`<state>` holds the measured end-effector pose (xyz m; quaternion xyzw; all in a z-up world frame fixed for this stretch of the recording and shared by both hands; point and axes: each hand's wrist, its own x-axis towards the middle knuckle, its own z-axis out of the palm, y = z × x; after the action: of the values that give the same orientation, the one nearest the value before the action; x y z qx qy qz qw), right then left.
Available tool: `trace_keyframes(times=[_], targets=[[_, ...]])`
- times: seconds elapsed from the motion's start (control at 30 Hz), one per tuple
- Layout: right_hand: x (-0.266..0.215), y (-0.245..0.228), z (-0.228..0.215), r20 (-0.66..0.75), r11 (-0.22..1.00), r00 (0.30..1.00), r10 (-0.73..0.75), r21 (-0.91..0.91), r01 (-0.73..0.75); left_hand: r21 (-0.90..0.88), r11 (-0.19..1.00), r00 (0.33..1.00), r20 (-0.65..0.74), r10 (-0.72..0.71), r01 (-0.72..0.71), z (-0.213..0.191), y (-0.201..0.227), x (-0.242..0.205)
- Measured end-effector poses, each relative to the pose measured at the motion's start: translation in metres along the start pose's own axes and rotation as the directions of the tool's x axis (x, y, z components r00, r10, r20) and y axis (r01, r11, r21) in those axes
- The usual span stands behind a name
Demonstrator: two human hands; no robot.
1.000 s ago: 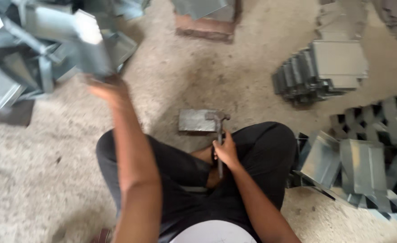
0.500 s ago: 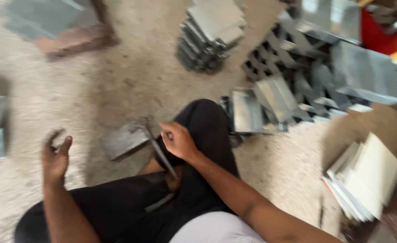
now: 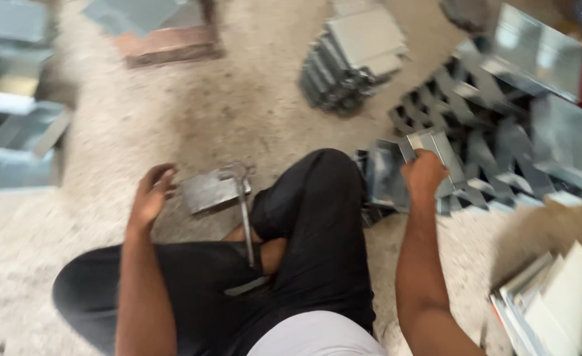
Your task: The person sits on the floor and uses a hammer to strike a small metal piece placed on a larger metal block. They repeatedly pick up the metal piece, position it, and hit it with the hammer to shape it.
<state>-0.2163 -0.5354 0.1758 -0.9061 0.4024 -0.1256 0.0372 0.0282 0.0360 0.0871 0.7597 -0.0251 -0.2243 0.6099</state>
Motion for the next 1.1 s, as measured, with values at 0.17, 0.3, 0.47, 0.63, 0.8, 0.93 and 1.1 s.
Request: trace_keyframes(times=[0.17, 0.3, 0.47, 0.63, 0.8, 0.93, 1.1], targets=[[-0.041, -0.088, -0.029, -0.122, 0.789, 0.849, -0.514, 0.32, 0.524, -0.144, 0.972, 0.972, 0.176, -0.159, 0.185, 0.016, 0.01, -0.006], [-0.077, -0.187, -0.042, -0.121, 0.439, 0.567, -0.815, 0.511, 0.739, -0.3, 0.911, 0.912, 0.378, -0.159, 0.283, 0.016, 0.034, -0.021], [-0.13, -0.294, 0.004, -0.141, 0.076, 0.201, -0.969, 0.604, 0.793, -0.453, 0.835, 0.916, 0.375, -0.14, 0.313, 0.005, 0.009, -0.02], [-0.187, -0.308, 0.046, -0.142, 0.218, 0.4, -0.905, 0.654, 0.724, 0.311, 0.946, 0.993, -0.042, 0.109, -0.091, 0.013, -0.059, 0.018], [-0.194, -0.273, 0.094, 0.263, 0.643, 0.587, -0.766, 0.332, 0.69, 0.563, 0.825, 0.988, -0.149, 0.041, 0.051, 0.03, -0.065, 0.03], [-0.197, -0.263, 0.146, 0.342, 0.654, 0.558, -0.756, 0.417, 0.631, 0.689, 0.709, 0.983, -0.178, -0.034, 0.149, 0.043, -0.039, 0.016], [-0.167, -0.267, 0.175, 0.78, 0.365, 0.532, -0.331, 0.625, -0.69, 0.733, 0.677, 0.994, -0.11, 0.012, 0.073, 0.046, -0.023, 0.014]])
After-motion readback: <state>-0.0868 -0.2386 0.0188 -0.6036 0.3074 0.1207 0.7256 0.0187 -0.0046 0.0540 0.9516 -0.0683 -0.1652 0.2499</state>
